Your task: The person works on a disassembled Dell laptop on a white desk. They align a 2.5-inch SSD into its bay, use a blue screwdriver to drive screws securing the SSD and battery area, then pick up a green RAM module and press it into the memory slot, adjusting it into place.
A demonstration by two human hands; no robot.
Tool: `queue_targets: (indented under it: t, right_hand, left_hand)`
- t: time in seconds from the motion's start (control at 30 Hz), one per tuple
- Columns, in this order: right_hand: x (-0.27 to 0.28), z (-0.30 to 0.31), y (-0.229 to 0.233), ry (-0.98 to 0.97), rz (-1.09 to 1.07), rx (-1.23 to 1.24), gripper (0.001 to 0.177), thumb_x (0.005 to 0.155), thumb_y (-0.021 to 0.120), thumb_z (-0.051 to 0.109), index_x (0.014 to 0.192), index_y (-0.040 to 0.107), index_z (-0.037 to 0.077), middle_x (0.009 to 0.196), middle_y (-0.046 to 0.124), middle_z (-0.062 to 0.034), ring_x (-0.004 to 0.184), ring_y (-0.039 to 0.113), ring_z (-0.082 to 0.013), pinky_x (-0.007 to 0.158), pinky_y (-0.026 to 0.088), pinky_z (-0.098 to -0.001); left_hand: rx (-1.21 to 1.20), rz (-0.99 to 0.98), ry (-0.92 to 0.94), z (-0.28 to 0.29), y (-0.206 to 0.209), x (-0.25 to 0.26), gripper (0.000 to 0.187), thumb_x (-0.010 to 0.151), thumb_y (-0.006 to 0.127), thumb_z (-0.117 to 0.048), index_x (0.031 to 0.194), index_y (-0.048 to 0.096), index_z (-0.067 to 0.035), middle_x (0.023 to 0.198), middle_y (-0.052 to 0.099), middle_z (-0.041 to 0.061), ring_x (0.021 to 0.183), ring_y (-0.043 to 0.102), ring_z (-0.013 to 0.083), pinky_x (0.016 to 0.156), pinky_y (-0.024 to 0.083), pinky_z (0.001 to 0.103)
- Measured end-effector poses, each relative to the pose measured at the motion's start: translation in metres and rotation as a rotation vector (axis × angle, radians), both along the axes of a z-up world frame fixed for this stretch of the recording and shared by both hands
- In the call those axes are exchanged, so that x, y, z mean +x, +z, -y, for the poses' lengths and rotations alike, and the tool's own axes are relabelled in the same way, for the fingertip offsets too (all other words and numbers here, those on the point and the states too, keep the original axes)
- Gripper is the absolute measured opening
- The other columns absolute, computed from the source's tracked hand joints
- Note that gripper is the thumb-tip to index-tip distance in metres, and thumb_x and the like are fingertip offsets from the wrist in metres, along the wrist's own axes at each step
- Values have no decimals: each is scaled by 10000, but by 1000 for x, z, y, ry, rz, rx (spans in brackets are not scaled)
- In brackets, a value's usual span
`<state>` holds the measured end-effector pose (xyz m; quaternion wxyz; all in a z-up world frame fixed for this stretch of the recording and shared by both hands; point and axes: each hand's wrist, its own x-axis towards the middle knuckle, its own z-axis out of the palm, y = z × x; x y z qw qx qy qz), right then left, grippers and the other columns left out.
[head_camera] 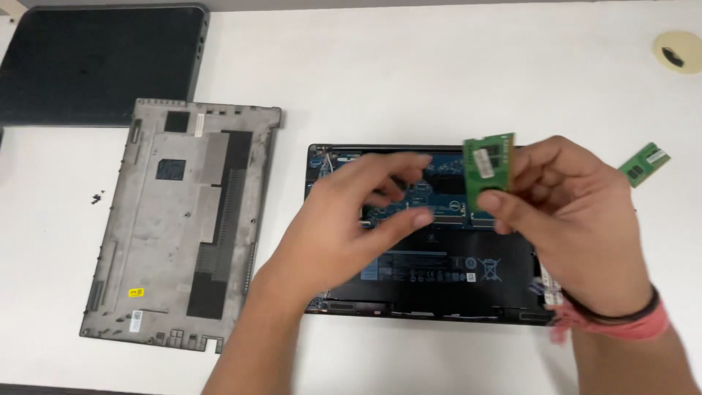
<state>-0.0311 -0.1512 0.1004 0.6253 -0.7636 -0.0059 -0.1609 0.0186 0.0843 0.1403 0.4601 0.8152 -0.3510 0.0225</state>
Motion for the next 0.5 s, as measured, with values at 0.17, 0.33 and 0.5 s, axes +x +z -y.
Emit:
queue_targets:
  t: [0.17, 0.33, 0.5]
  right_hand:
    - [17, -21, 7, -19, 164, 19, 106, 969, 700, -61, 1037, 620, -44, 947, 736, -153, 780, 715, -151, 671, 604, -244]
    - [31, -8, -13, -9, 41, 150, 40, 991, 652, -42, 1005, 615, -44, 947, 727, -154, 809, 756, -190, 703, 648, -295]
    - [53, 4, -16, 119, -218, -108, 263, 993, 531, 33, 1210, 667, -26, 1048, 773, -104, 901, 769, -207, 786, 643, -323]
  left_hand:
    - [-8, -130, -8, 31, 15, 29, 240, 924, 728, -271, 1045, 708, -64, 874, 750, 48, 756, 726, 168, 705, 613, 327]
    - [115, -73, -47, 40, 5, 50, 200, 998, 625, -246, 980, 651, -48, 737, 695, 60, 638, 691, 219, 600, 564, 380]
    - [371, -116, -7, 32, 0, 64, 202, 1019, 519, -239, 1072, 613, -69, 707, 699, 108, 663, 710, 284, 605, 544, 434]
